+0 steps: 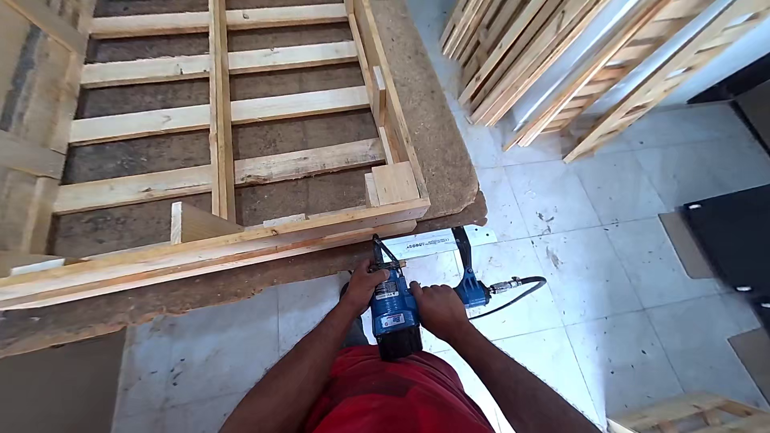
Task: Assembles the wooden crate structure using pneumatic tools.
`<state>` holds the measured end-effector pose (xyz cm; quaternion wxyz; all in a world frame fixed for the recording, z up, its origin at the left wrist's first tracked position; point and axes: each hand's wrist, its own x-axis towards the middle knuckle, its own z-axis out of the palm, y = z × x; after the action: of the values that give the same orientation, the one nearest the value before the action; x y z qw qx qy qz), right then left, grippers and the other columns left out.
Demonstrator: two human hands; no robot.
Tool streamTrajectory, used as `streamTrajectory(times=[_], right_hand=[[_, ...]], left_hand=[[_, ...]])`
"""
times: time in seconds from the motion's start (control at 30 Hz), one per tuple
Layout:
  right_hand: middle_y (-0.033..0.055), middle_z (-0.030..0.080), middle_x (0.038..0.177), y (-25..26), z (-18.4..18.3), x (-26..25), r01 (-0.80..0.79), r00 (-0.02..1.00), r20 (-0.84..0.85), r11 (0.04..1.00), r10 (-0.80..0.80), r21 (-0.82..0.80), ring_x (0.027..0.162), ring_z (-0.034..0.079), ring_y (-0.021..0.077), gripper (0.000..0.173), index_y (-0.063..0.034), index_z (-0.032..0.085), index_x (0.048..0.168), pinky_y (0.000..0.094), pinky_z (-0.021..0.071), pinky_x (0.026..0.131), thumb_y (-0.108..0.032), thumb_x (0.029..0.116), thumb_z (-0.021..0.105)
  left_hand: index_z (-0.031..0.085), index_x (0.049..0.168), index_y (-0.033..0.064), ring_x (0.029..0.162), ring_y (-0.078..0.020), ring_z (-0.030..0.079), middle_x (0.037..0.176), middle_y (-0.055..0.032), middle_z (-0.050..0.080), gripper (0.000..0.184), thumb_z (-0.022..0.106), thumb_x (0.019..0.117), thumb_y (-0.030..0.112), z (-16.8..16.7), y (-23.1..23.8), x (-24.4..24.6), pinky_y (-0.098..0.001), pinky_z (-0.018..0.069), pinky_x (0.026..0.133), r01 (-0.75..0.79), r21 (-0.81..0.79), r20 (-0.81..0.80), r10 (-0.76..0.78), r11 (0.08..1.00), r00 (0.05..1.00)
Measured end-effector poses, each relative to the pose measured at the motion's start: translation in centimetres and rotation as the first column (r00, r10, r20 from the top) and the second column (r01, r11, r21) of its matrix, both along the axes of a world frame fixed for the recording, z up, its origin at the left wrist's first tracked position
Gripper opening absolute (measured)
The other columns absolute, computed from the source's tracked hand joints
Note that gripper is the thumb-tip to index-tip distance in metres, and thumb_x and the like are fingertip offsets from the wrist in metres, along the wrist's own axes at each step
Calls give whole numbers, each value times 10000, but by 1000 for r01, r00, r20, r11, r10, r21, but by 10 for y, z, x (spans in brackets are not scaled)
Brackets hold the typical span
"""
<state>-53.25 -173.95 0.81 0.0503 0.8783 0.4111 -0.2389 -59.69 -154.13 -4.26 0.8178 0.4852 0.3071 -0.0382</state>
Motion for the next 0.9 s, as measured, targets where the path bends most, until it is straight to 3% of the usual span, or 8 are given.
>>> streamTrajectory(times=[0.27, 0.3, 0.4, 0.5, 0.6, 0.73, 0.8, 0.9], right_hand=[[117, 725, 950, 3, -6, -11, 49, 999, -10, 999, -49, -19, 950, 716, 319, 226, -77, 606, 1160, 498, 555, 850, -131, 947, 556], [123, 730, 971, 2, -6, -11, 64, 998, -18, 998, -64, -23, 962, 716, 328, 280, -83, 597, 1206, 510, 555, 857, -145, 934, 581], [175, 742, 1059, -13, 4, -13, 144, 988, -45, 989, -146, -35, 1008, 708, 401, 651, -121, 523, 1459, 602, 537, 898, -236, 848, 716], [186, 755, 1015, -36, 9, -15, 169, 985, -46, 985, -168, 30, 940, 720, 430, 788, -167, 537, 1477, 648, 550, 813, -296, 753, 820], [237, 741, 1026, -60, 9, -19, 213, 971, -119, 976, -207, 38, 928, 711, 485, 776, -117, 518, 1482, 690, 537, 760, -286, 775, 788], [157, 757, 1054, -84, 18, -35, 376, 907, -125, 908, -401, -182, 944, 730, 408, 680, -273, 497, 1507, 642, 557, 761, -374, 865, 698], [144, 752, 1070, -100, 12, -39, 441, 852, -169, 853, -496, -279, 968, 729, 394, 609, -306, 509, 1478, 628, 565, 776, -409, 894, 645], [189, 726, 1141, -139, 4, -57, 570, 699, -289, 753, -655, -329, 1047, 699, 428, 522, -194, 613, 1363, 671, 547, 837, -418, 895, 672]], left_hand=[[499, 1363, -5, 926, -307, 717, 1107, -214, 691, 599, 756, 844, 147, -1, 5, 0, -466, 616, 817, 59, 27, -13, -59, 998, 998], [506, 1366, -3, 929, -300, 716, 1108, -206, 692, 597, 760, 850, 157, 0, 4, 1, -464, 615, 821, 80, 47, -24, -79, 996, 997], [507, 1402, 2, 1006, -274, 696, 1166, -192, 682, 580, 744, 897, 162, 9, -9, 8, -466, 591, 897, 170, 116, -44, -166, 979, 985], [493, 1417, -30, 1095, -267, 688, 1236, -205, 670, 574, 694, 925, 187, 24, -23, 11, -468, 568, 986, 235, 109, -10, -235, 966, 972], [499, 1407, -42, 1145, -310, 663, 1273, -237, 643, 611, 690, 927, 284, 24, -32, 14, -500, 537, 1016, 372, 135, -51, -368, 918, 928], [474, 1467, -14, 1229, -307, 632, 1412, -224, 579, 629, 694, 944, 257, 15, -48, 8, -489, 535, 1037, 557, 136, -46, -556, 819, 830], [488, 1463, -6, 1221, -312, 632, 1417, -215, 578, 601, 682, 960, 260, 11, -46, -3, -487, 543, 1010, 596, 104, -147, -580, 796, 801], [551, 1405, 8, 1126, -295, 685, 1294, -197, 660, 507, 633, 998, 297, -3, -34, -34, -483, 564, 979, 616, 158, -310, -554, 771, 773]])
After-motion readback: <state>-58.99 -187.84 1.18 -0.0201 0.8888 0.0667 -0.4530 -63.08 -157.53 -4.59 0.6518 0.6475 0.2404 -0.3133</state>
